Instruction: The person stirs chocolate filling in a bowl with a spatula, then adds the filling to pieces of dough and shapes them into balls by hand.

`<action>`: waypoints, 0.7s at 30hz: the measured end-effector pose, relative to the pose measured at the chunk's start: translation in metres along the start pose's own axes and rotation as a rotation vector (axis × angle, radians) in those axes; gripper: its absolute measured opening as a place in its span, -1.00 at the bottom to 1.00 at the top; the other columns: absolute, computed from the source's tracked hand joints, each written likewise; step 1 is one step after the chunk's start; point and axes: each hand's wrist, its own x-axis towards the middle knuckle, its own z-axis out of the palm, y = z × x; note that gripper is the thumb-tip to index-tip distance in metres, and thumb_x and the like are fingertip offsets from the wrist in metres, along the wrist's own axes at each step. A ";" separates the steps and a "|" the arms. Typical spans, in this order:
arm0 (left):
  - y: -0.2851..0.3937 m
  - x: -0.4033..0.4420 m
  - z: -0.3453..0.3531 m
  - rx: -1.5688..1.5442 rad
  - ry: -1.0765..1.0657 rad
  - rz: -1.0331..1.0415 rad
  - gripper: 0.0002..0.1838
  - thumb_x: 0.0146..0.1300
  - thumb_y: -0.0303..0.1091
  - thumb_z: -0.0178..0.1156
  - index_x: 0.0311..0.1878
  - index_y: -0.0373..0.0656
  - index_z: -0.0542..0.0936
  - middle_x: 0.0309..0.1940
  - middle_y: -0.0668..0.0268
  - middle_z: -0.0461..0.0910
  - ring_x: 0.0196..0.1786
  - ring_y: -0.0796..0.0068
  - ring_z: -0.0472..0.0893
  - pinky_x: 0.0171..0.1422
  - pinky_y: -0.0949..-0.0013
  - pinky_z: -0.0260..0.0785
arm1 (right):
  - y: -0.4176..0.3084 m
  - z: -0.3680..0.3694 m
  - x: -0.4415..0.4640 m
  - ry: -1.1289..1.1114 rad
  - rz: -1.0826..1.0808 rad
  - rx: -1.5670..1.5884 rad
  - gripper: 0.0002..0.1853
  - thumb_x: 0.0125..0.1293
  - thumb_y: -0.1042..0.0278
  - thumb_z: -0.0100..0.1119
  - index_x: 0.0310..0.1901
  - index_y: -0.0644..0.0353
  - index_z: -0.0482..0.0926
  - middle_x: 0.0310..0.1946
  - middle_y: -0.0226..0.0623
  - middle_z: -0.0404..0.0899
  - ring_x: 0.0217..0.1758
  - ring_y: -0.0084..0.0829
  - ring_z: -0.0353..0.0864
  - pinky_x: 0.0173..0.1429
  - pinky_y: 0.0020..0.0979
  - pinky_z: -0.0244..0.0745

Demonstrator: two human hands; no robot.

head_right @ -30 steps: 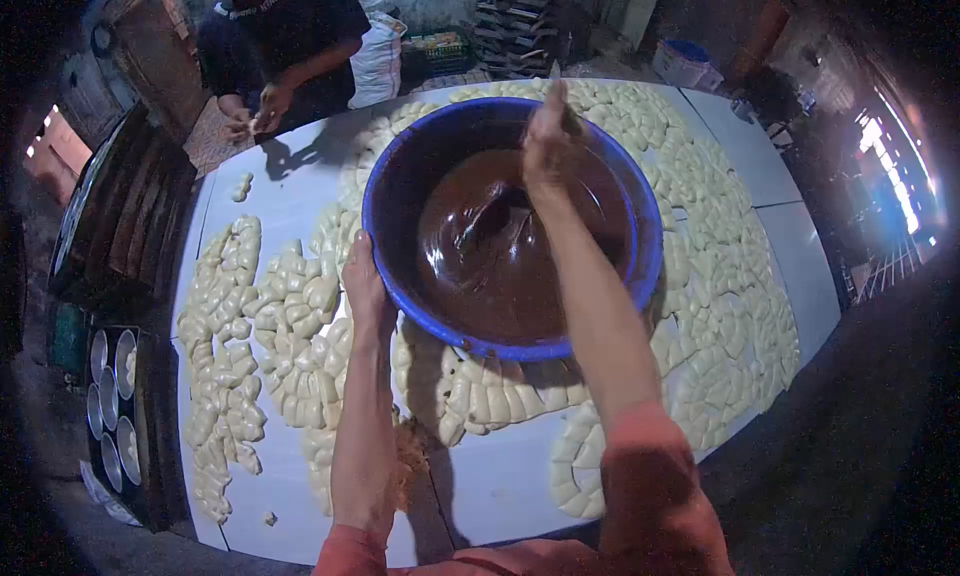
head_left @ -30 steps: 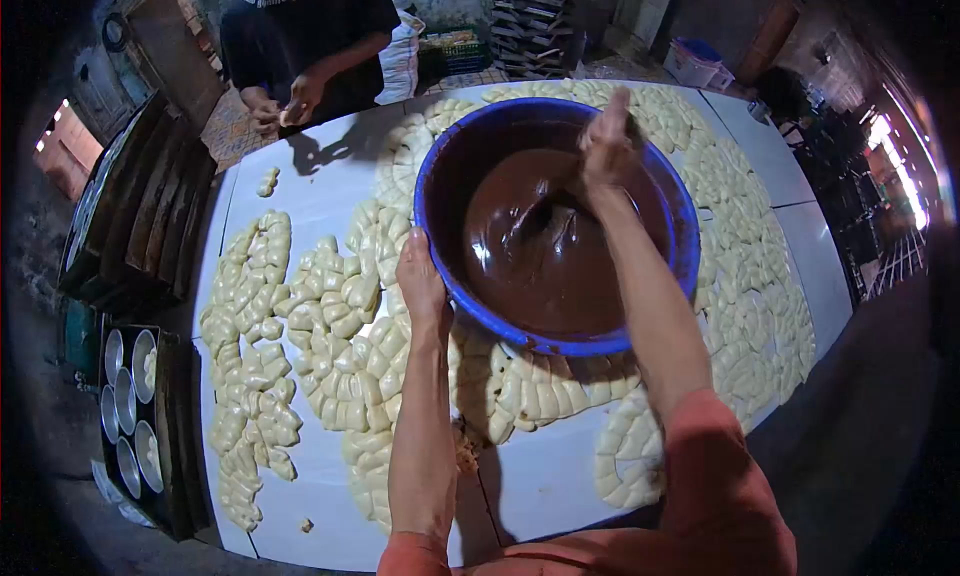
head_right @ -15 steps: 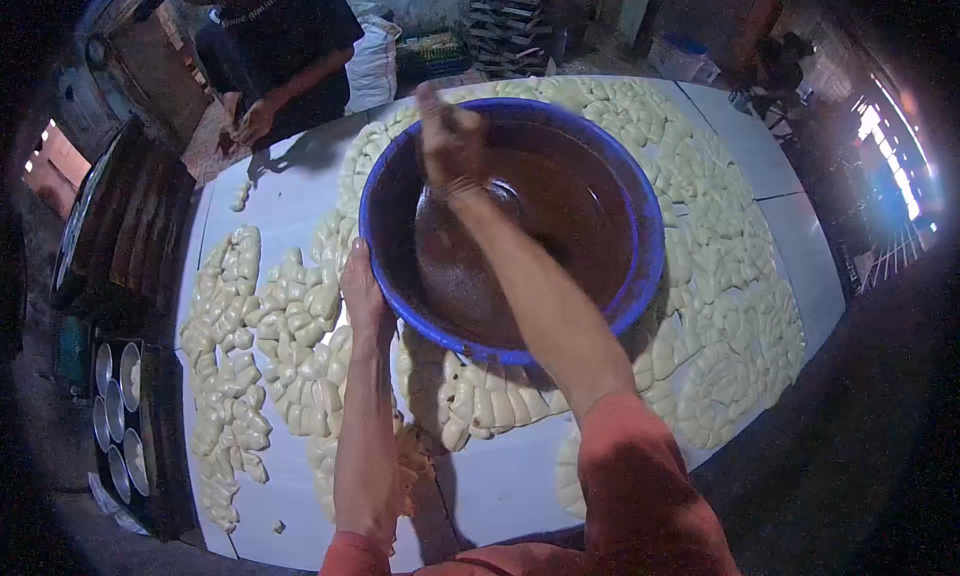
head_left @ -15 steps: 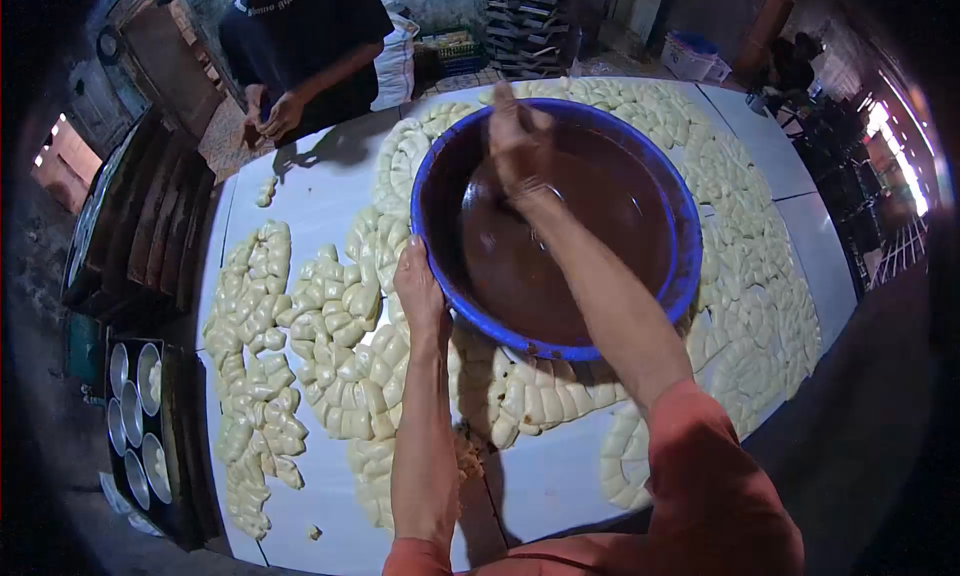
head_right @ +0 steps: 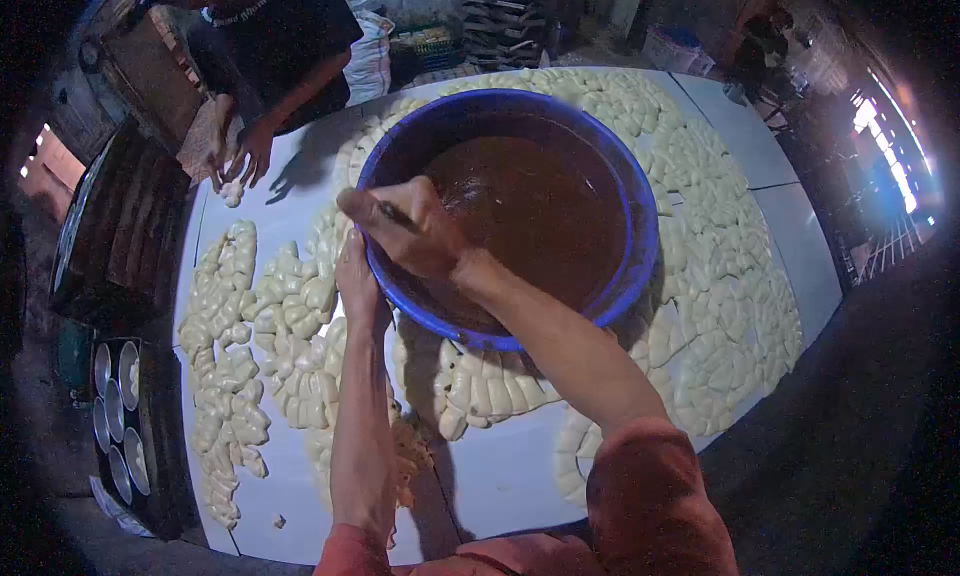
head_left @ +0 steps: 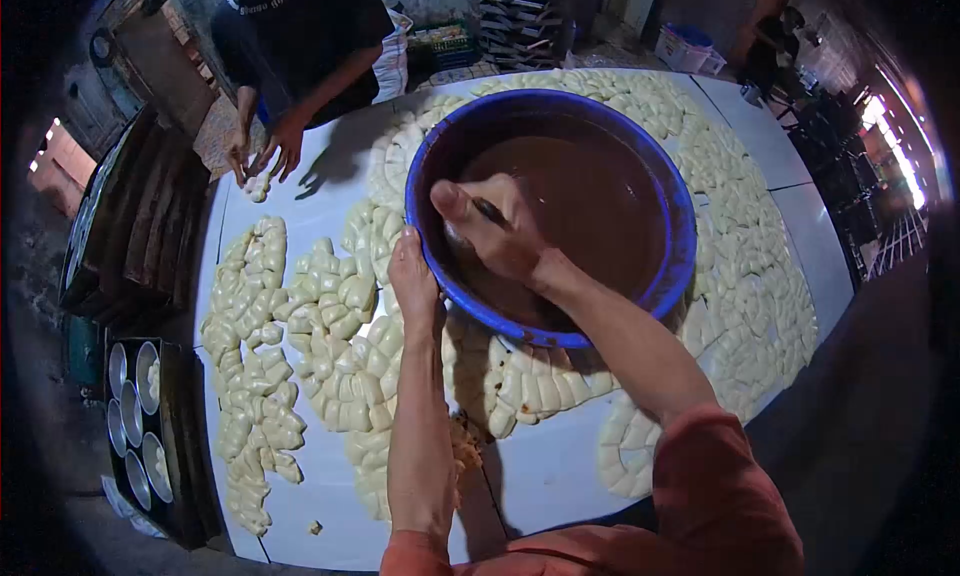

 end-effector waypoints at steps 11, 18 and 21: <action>-0.018 0.012 -0.005 0.067 0.069 0.133 -0.59 0.57 -0.07 -0.04 -0.17 -0.25 0.58 -0.41 0.39 0.56 -0.38 0.62 0.47 -0.25 0.42 0.38 | 0.027 -0.035 -0.038 0.362 0.070 0.535 -0.47 0.53 -0.10 -0.01 -0.53 0.11 0.42 -0.70 -0.54 0.24 -0.63 -0.64 0.21 -0.49 -0.49 0.09; 0.033 -0.042 -0.068 0.320 -0.141 -0.272 -0.57 0.41 0.08 0.15 -0.16 -0.17 0.53 -0.48 0.39 0.54 -0.62 0.63 0.50 -0.55 0.52 0.41 | 0.040 -0.144 -0.069 0.816 0.086 0.431 -0.55 0.56 -0.10 -0.14 -0.47 -0.03 0.22 -0.71 -0.53 0.09 -0.74 -0.60 -0.02 -0.63 -0.50 -0.11; 0.026 -0.103 -0.096 0.219 -0.100 -0.334 -0.69 0.45 -0.07 0.12 -0.15 -0.16 0.55 -0.52 0.39 0.53 -0.60 0.62 0.51 -0.54 0.54 0.34 | 0.063 -0.167 -0.097 0.715 -0.002 0.444 -0.47 0.57 -0.14 -0.16 -0.55 -0.02 0.17 -0.74 -0.52 0.04 -0.73 -0.59 -0.07 -0.63 -0.49 -0.11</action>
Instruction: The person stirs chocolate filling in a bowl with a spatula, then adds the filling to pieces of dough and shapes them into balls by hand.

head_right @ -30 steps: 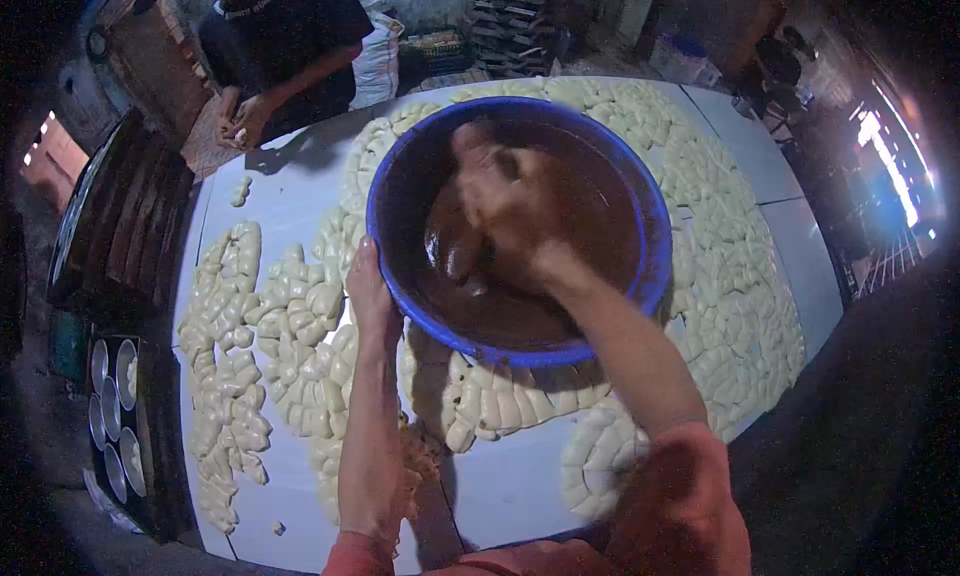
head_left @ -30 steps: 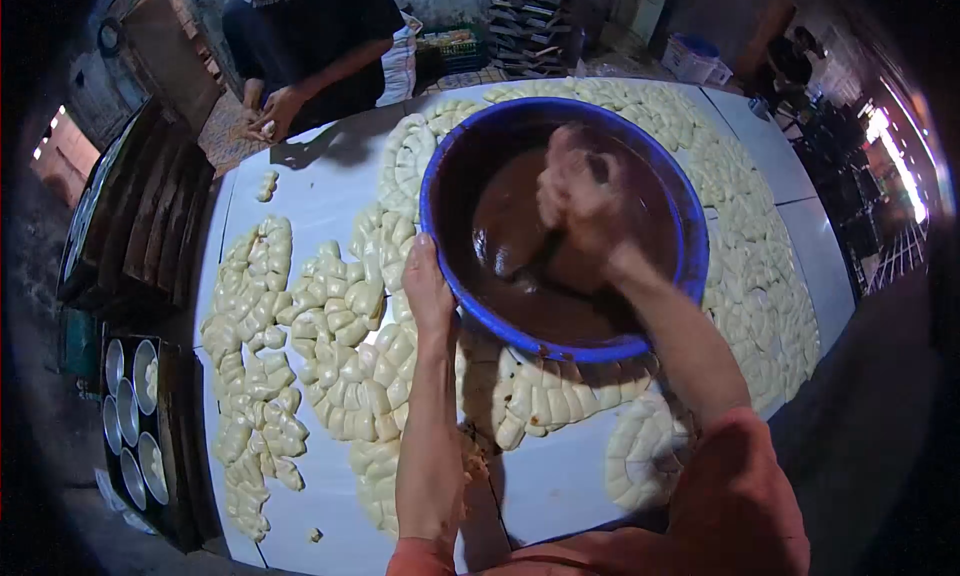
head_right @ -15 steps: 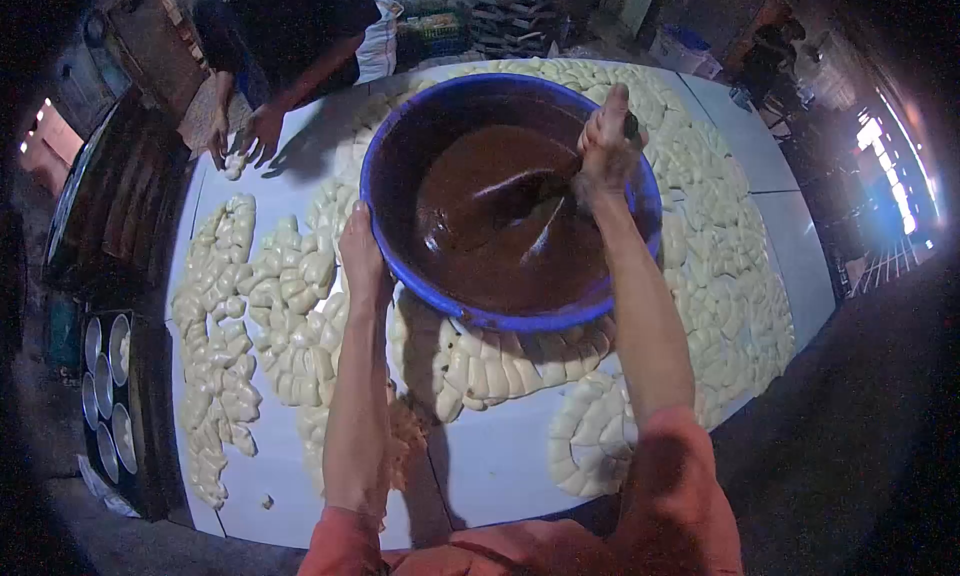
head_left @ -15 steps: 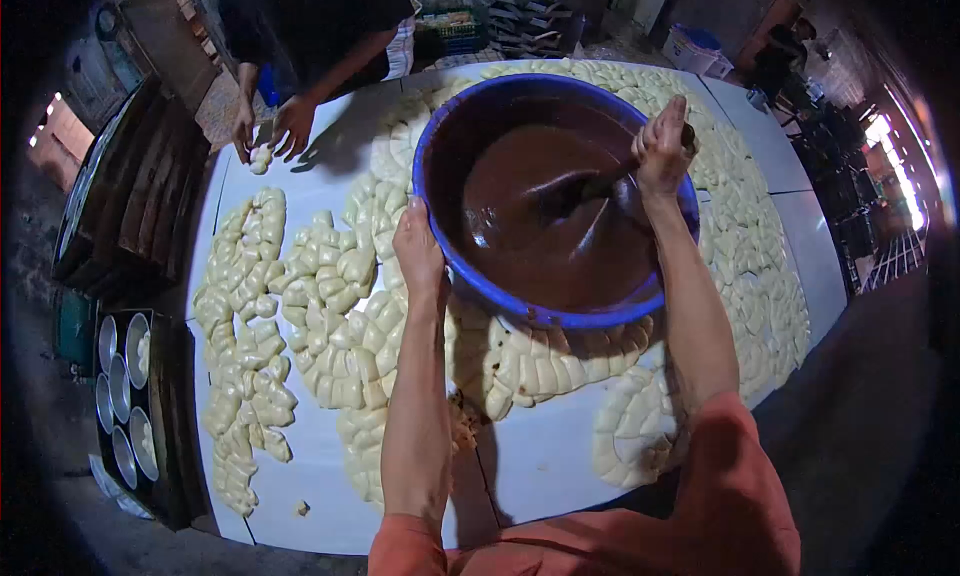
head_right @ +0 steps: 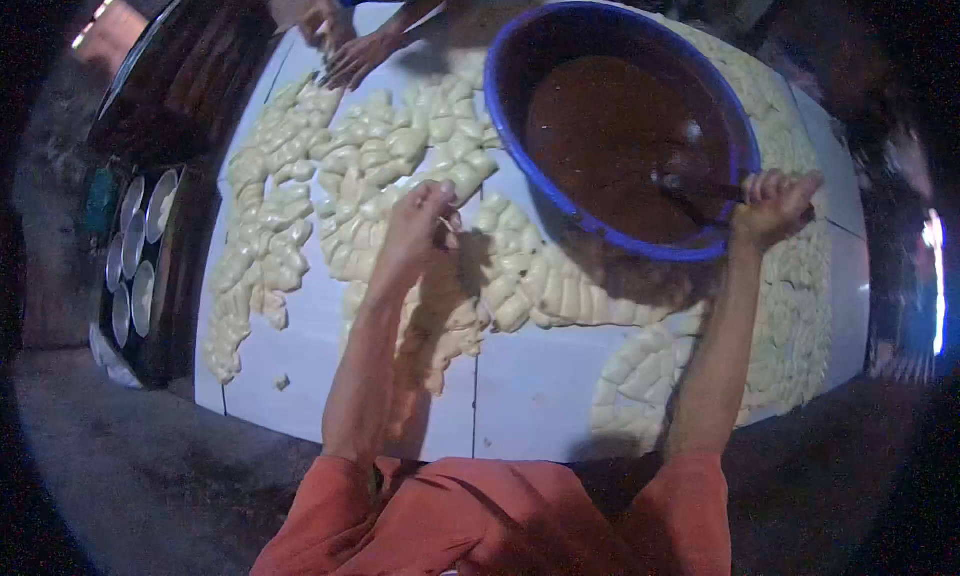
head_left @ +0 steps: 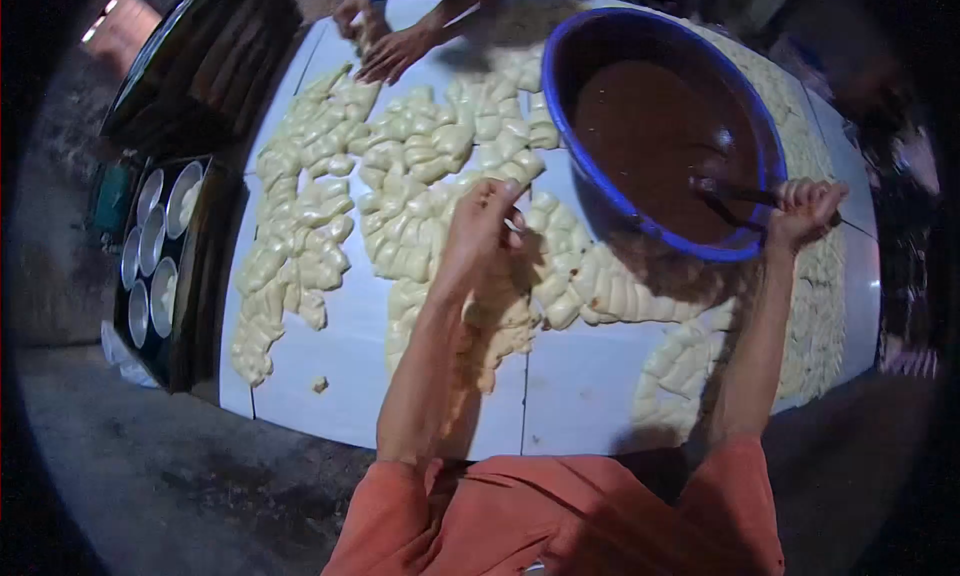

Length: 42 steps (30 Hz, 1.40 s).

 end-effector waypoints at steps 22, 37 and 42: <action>-0.007 -0.196 -0.303 0.539 0.369 0.067 -0.77 0.40 -0.25 0.22 -0.07 -0.22 0.61 -0.42 0.25 0.67 -0.48 0.57 0.62 -0.41 0.44 0.41 | -0.033 0.285 -0.463 -1.175 0.135 -0.646 -0.53 0.16 0.25 0.41 0.06 0.30 0.55 -0.08 -0.05 0.59 -0.10 -0.09 0.63 -0.05 -0.18 0.54; -0.001 -0.135 -0.316 1.213 0.184 0.681 -0.70 0.14 -0.37 0.33 -0.02 -0.05 0.63 0.29 0.14 0.44 0.39 -0.06 0.32 0.38 -0.09 0.19 | 0.022 0.309 -0.472 -0.889 0.951 -0.462 -0.63 0.31 0.14 0.18 -0.13 0.36 0.66 -0.28 -0.22 0.69 -0.21 -0.48 0.61 -0.09 -0.38 0.49; -0.014 -0.121 -0.320 1.169 0.127 0.727 -0.80 0.08 -0.36 0.39 -0.20 -0.06 0.66 0.24 0.22 0.48 0.38 0.00 0.33 0.34 -0.03 0.14 | 0.001 0.325 -0.469 -1.188 0.479 -0.754 -0.63 0.22 0.11 0.33 -0.23 0.32 0.57 -0.29 -0.08 0.65 -0.21 -0.17 0.65 -0.04 -0.25 0.51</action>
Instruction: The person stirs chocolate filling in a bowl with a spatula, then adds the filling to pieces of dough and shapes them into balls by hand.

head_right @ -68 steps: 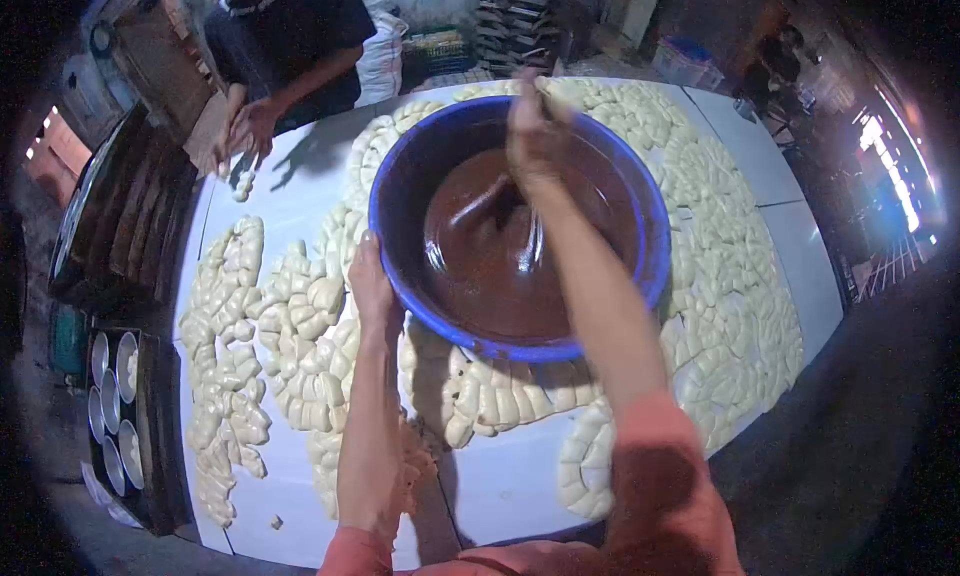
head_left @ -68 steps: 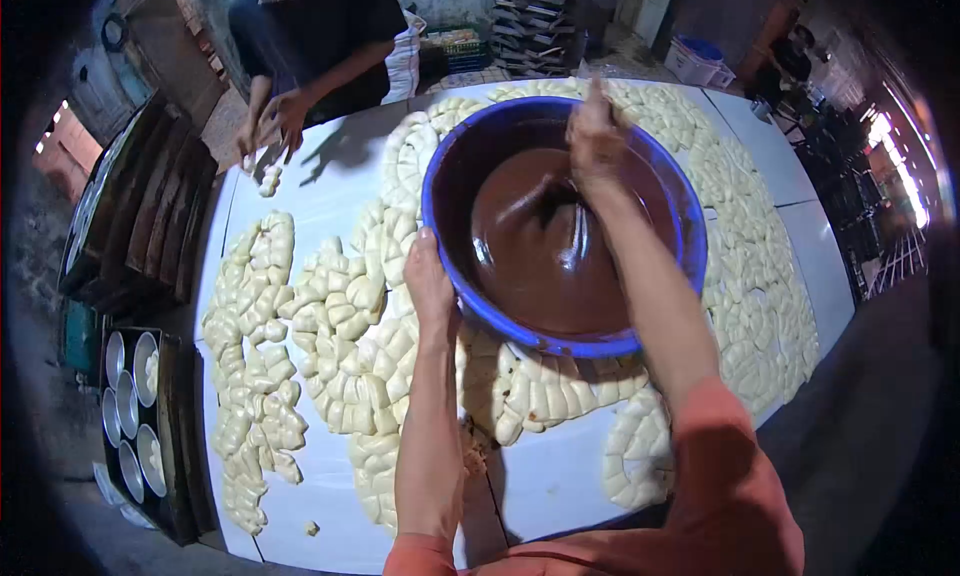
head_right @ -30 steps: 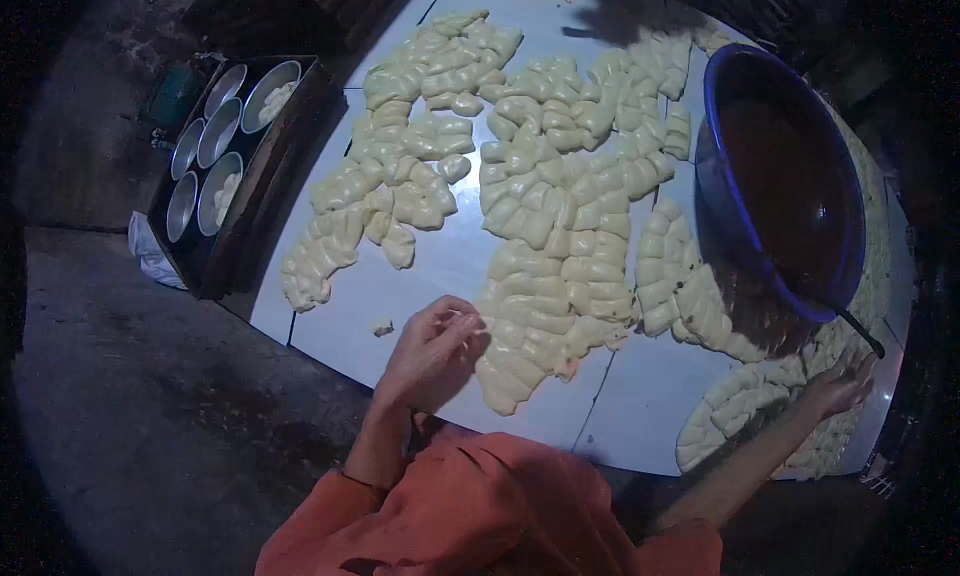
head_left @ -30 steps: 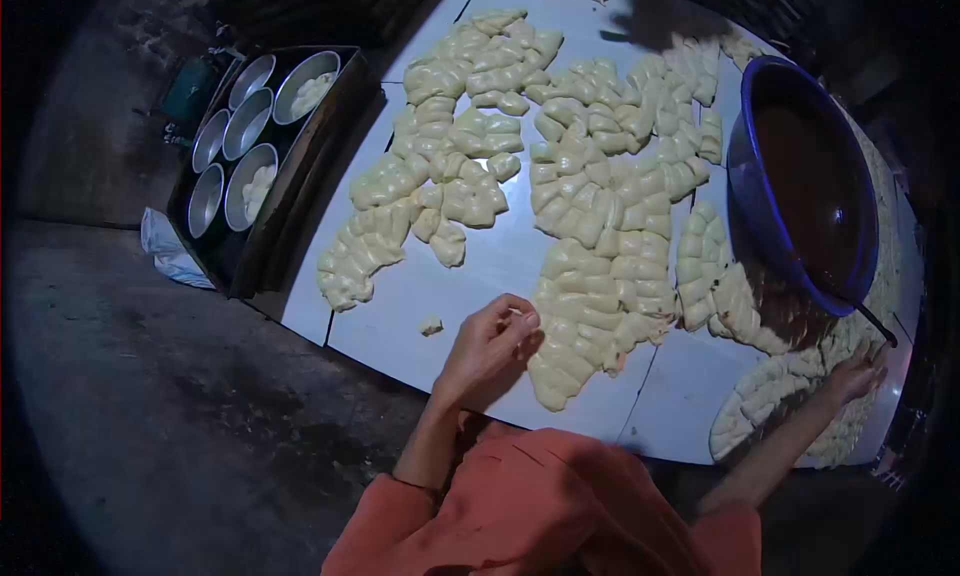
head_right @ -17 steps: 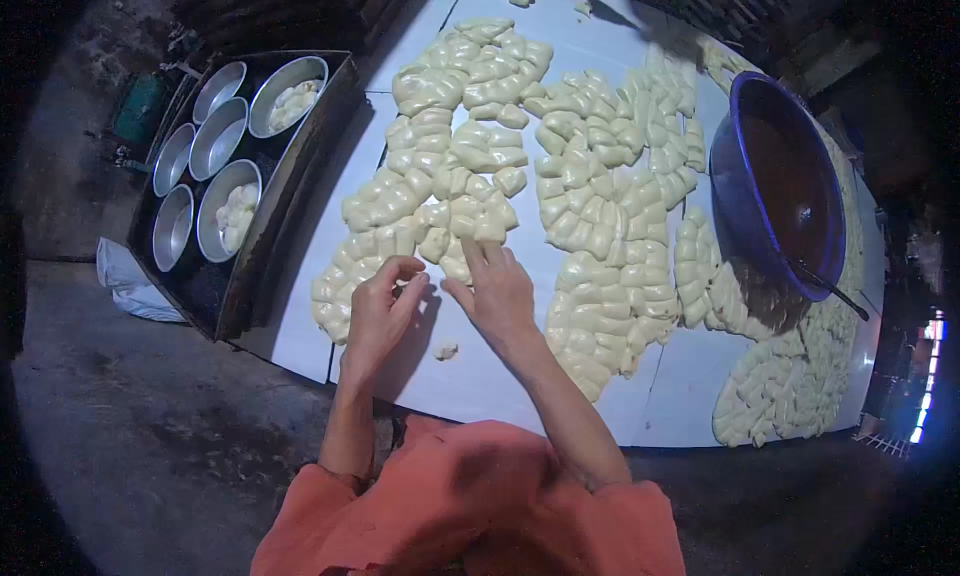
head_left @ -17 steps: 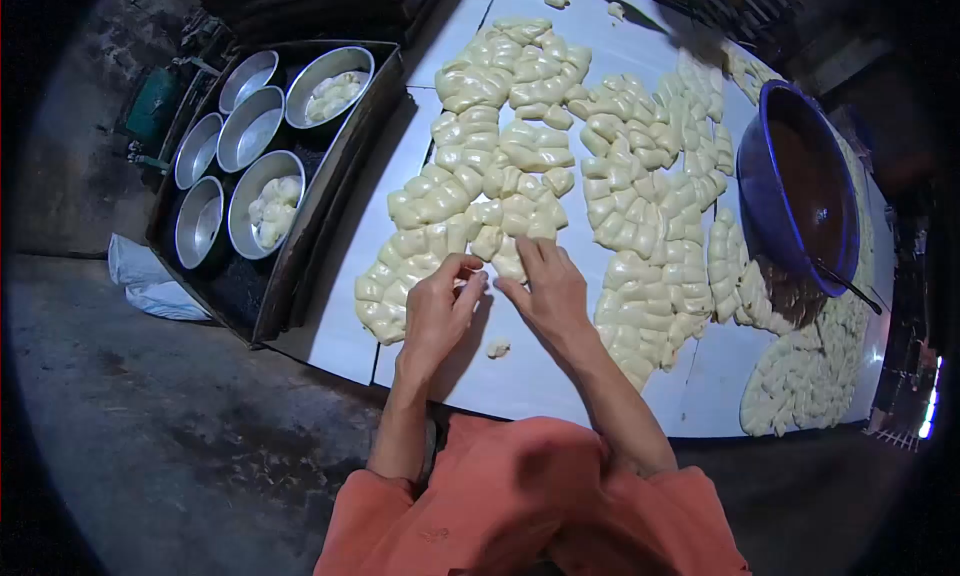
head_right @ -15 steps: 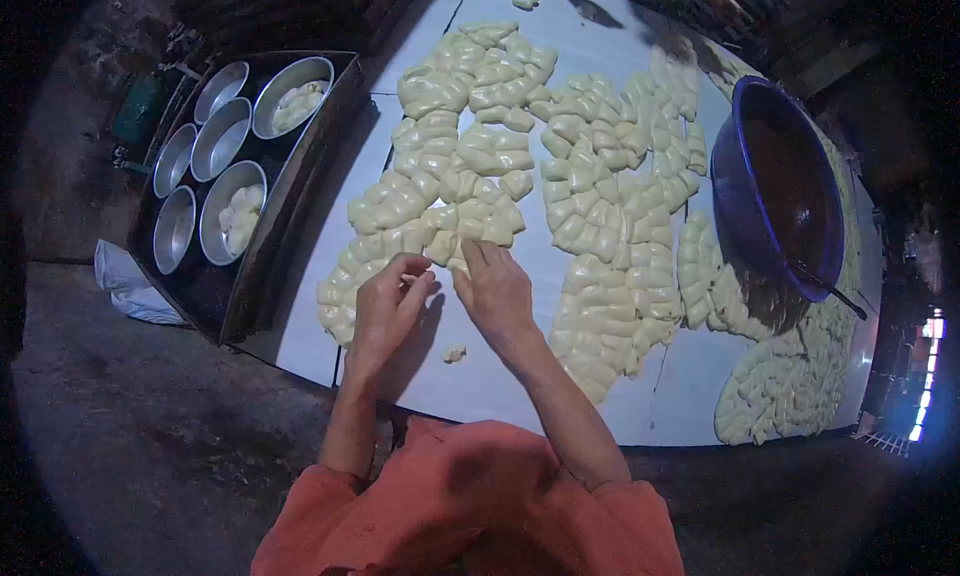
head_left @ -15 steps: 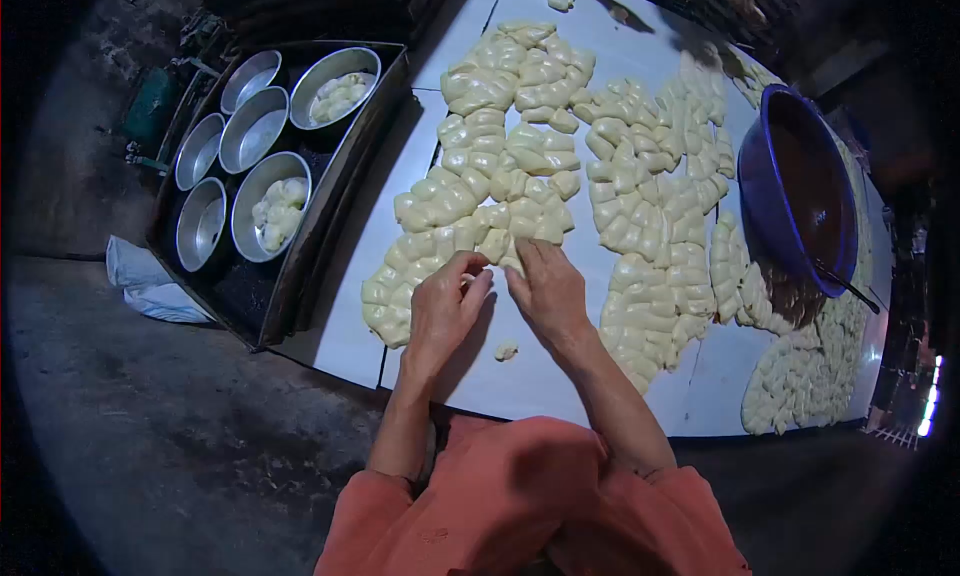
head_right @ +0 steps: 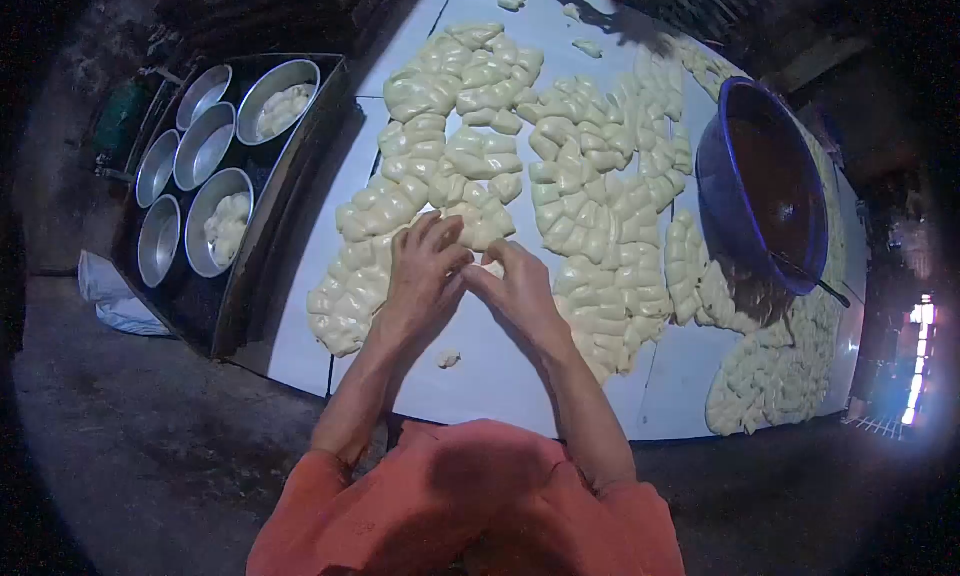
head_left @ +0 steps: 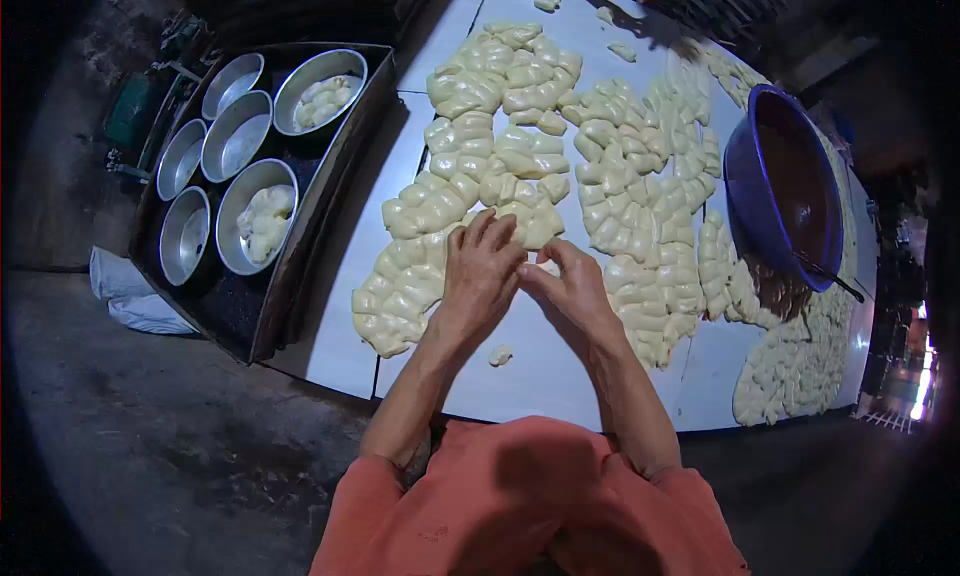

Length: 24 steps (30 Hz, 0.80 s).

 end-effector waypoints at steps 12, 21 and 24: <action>0.008 -0.002 -0.002 -0.070 -0.005 -0.022 -0.58 0.14 -0.32 0.34 0.10 -0.12 0.60 -0.16 0.29 0.66 0.06 0.27 0.55 0.30 -0.02 0.15 | 0.010 -0.001 0.000 -0.081 0.032 0.294 -0.64 0.28 0.22 0.29 -0.06 0.37 0.62 -0.25 -0.11 0.71 -0.21 -0.29 0.69 -0.09 -0.31 0.54; 0.006 -0.005 0.005 0.060 0.010 0.073 -0.80 0.08 -0.28 0.41 -0.18 0.06 0.74 -0.34 0.42 0.60 -0.06 0.37 0.54 0.27 0.04 0.16 | 0.002 -0.008 -0.015 -0.101 0.184 0.538 -0.77 0.19 0.35 0.36 -0.21 0.33 0.66 -0.40 -0.20 0.68 -0.34 -0.47 0.64 -0.22 -0.43 0.49; 0.005 -0.008 0.008 0.073 0.019 0.068 -0.82 0.07 -0.31 0.41 -0.22 0.06 0.74 -0.33 0.44 0.59 -0.05 0.37 0.54 0.27 0.03 0.17 | -0.003 -0.035 -0.033 -0.164 0.236 0.909 -0.86 0.16 0.43 0.36 -0.29 0.27 0.62 -0.45 -0.34 0.60 -0.44 -0.59 0.56 -0.31 -0.55 0.45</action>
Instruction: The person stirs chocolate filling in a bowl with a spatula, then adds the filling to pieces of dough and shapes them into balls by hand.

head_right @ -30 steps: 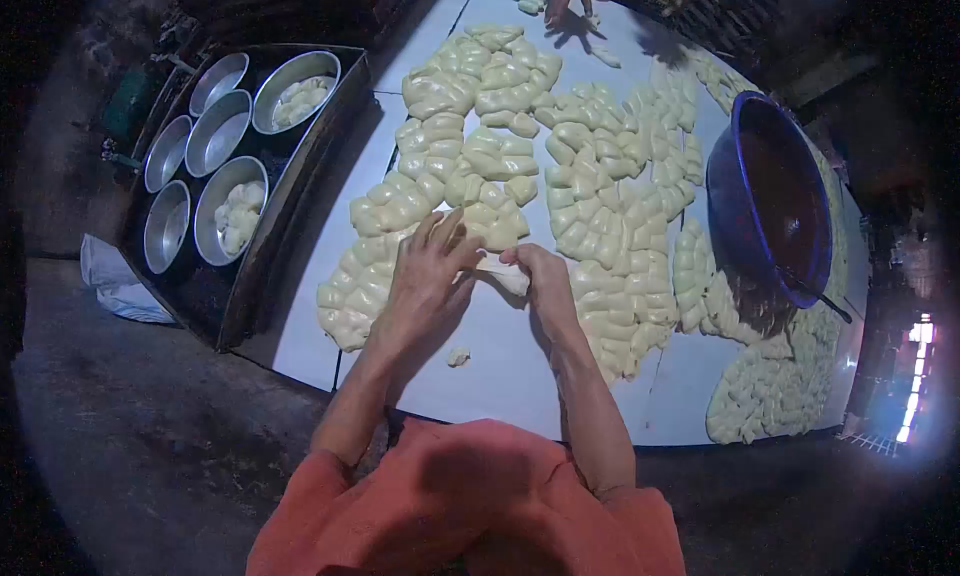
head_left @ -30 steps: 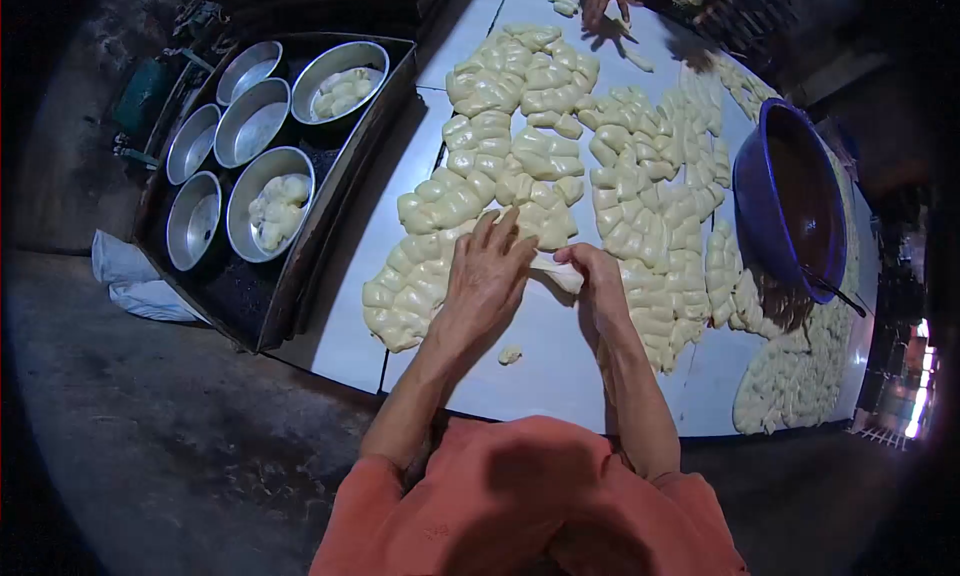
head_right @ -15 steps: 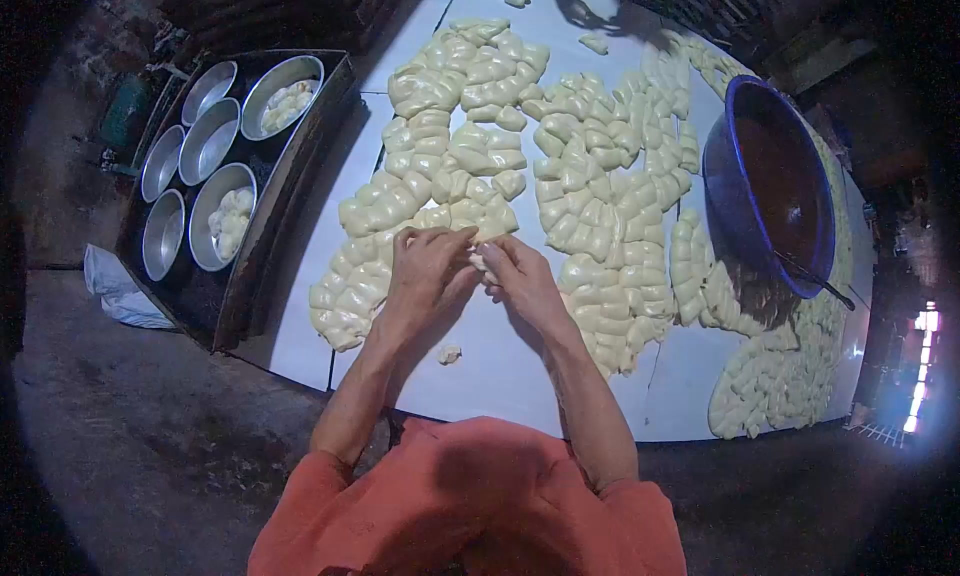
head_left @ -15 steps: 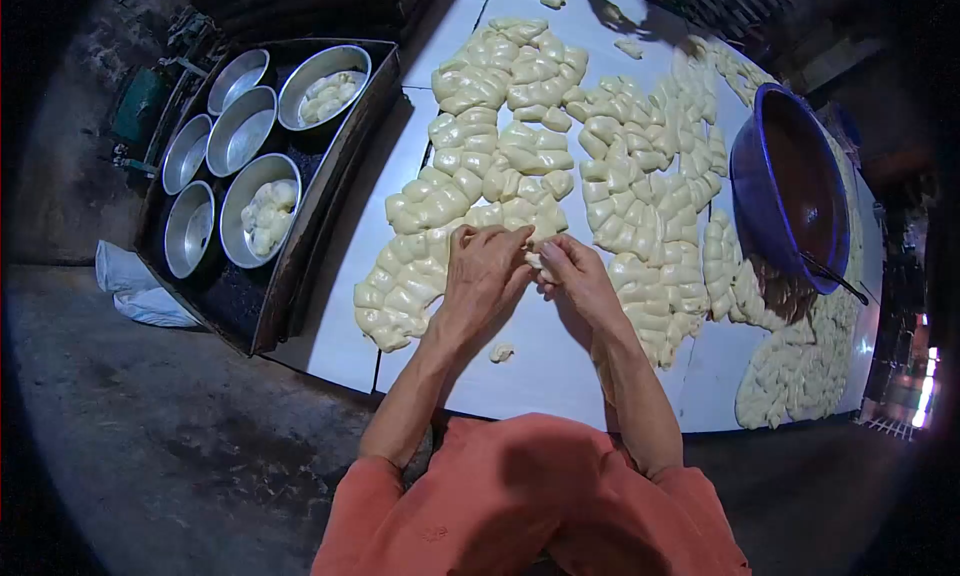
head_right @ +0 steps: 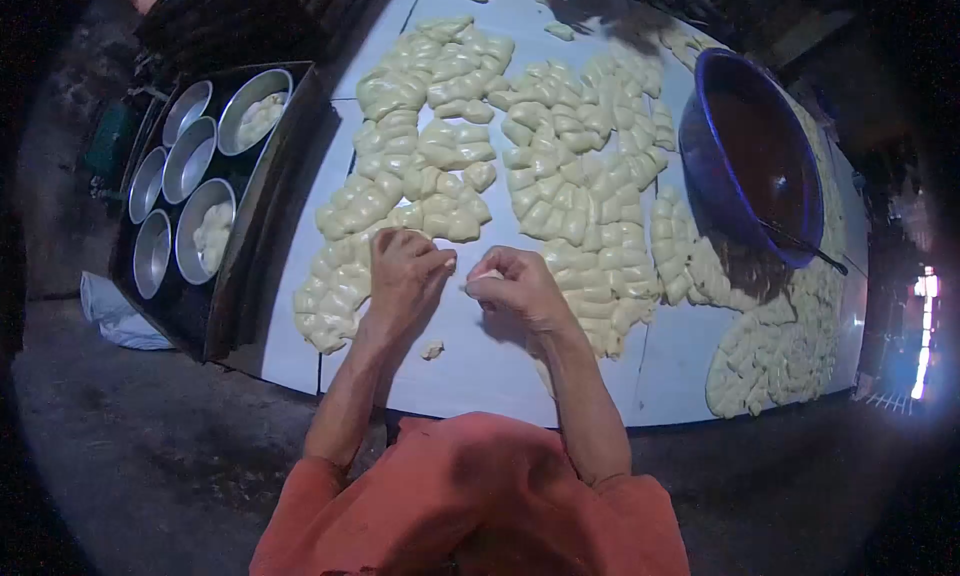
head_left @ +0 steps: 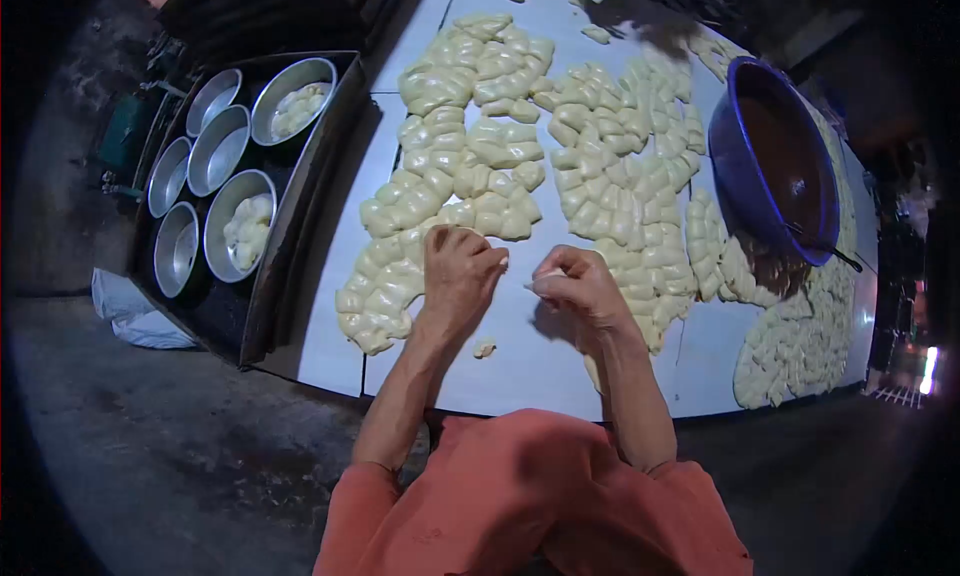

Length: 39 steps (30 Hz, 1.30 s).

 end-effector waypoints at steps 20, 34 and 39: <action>0.165 0.069 0.057 -0.929 -0.387 -0.381 -0.37 0.38 -0.30 0.24 0.47 -0.13 0.31 -0.12 0.03 0.73 -0.13 0.36 0.74 -0.04 0.34 0.55 | 0.015 -0.122 -0.092 0.682 -0.488 -0.225 -0.76 0.31 0.34 0.36 -0.10 0.25 0.56 -0.31 -0.44 0.60 -0.27 -0.69 0.53 -0.20 -0.61 0.50; 0.295 0.129 0.157 -1.584 -0.232 -0.216 0.06 0.25 -0.34 0.42 0.60 -0.18 -0.14 0.15 -0.09 0.58 0.13 0.31 0.62 0.14 0.36 0.51 | -0.096 -0.228 -0.121 0.396 -0.577 0.521 -0.90 0.42 0.37 0.23 -0.13 0.15 0.55 -0.27 -0.44 0.60 -0.24 -0.65 0.60 -0.12 -0.56 0.52; 0.254 0.110 0.141 -1.312 -0.458 -0.487 -0.53 0.40 -0.44 0.23 0.34 -0.32 0.43 -0.04 0.14 0.69 -0.08 0.54 0.67 -0.02 0.51 0.52 | -0.168 -0.355 -0.090 0.663 -0.399 -0.543 -0.75 0.39 0.21 0.14 -0.17 0.26 0.58 -0.33 -0.31 0.65 -0.23 -0.50 0.66 -0.14 -0.41 0.52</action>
